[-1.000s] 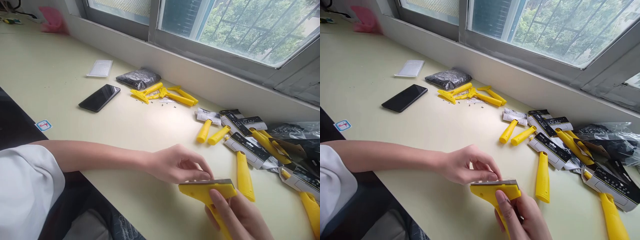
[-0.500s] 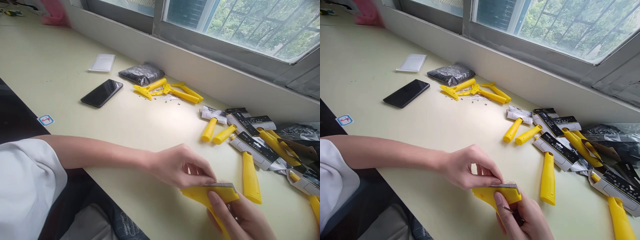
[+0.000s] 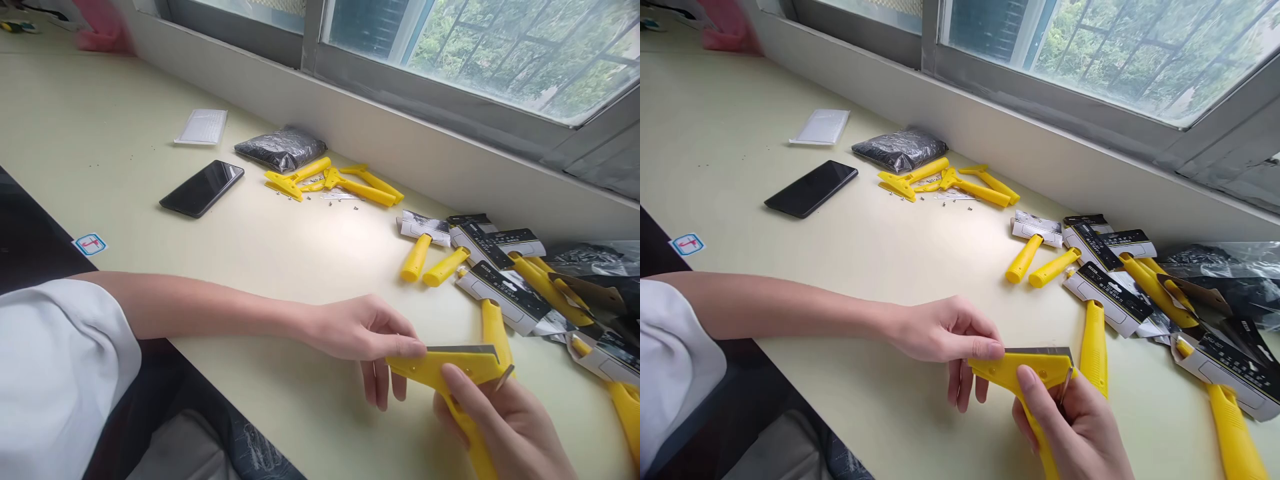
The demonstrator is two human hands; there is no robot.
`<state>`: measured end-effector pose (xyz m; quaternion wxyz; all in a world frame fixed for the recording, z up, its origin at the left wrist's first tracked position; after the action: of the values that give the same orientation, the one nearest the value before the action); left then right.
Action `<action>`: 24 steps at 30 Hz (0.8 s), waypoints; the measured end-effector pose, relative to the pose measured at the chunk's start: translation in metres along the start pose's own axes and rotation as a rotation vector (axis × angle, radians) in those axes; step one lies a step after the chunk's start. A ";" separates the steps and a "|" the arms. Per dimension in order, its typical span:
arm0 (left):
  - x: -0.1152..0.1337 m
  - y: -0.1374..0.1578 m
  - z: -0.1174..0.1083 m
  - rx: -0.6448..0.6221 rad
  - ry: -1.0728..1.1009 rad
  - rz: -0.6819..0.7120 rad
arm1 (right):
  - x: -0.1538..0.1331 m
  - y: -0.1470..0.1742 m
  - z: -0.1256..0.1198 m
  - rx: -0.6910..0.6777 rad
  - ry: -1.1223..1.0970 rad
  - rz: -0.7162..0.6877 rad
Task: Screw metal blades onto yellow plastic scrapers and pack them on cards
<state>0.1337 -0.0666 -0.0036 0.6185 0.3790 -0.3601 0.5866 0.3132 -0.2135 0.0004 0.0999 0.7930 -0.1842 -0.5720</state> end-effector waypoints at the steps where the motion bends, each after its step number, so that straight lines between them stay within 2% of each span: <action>1: 0.000 -0.001 -0.001 -0.012 0.016 -0.021 | 0.001 -0.001 -0.001 -0.007 -0.025 0.010; 5: -0.001 -0.004 -0.007 -0.015 0.033 -0.079 | -0.006 -0.003 0.006 0.013 -0.064 0.074; 9: 0.001 -0.005 -0.009 -0.006 0.022 -0.101 | -0.018 -0.003 0.013 -0.007 -0.079 0.027; 15: 0.009 -0.005 -0.012 -0.009 0.000 -0.108 | -0.031 -0.001 0.020 0.112 -0.156 0.052; 24: 0.010 -0.004 -0.011 0.022 -0.024 -0.112 | -0.038 0.001 0.028 0.163 -0.110 0.052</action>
<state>0.1385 -0.0520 0.0001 0.6418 0.4122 -0.3393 0.5505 0.2762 -0.1976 0.0246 0.0396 0.7608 -0.2560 -0.5950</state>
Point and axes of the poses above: each hand's wrist, its own y-axis away from the middle knuckle, its own z-axis out of the palm, x = y × z, the point moved 2 cm from there along -y, towards the middle knuckle, and after that the axes turned 2 degrees about -x, right-handed, at the moved point
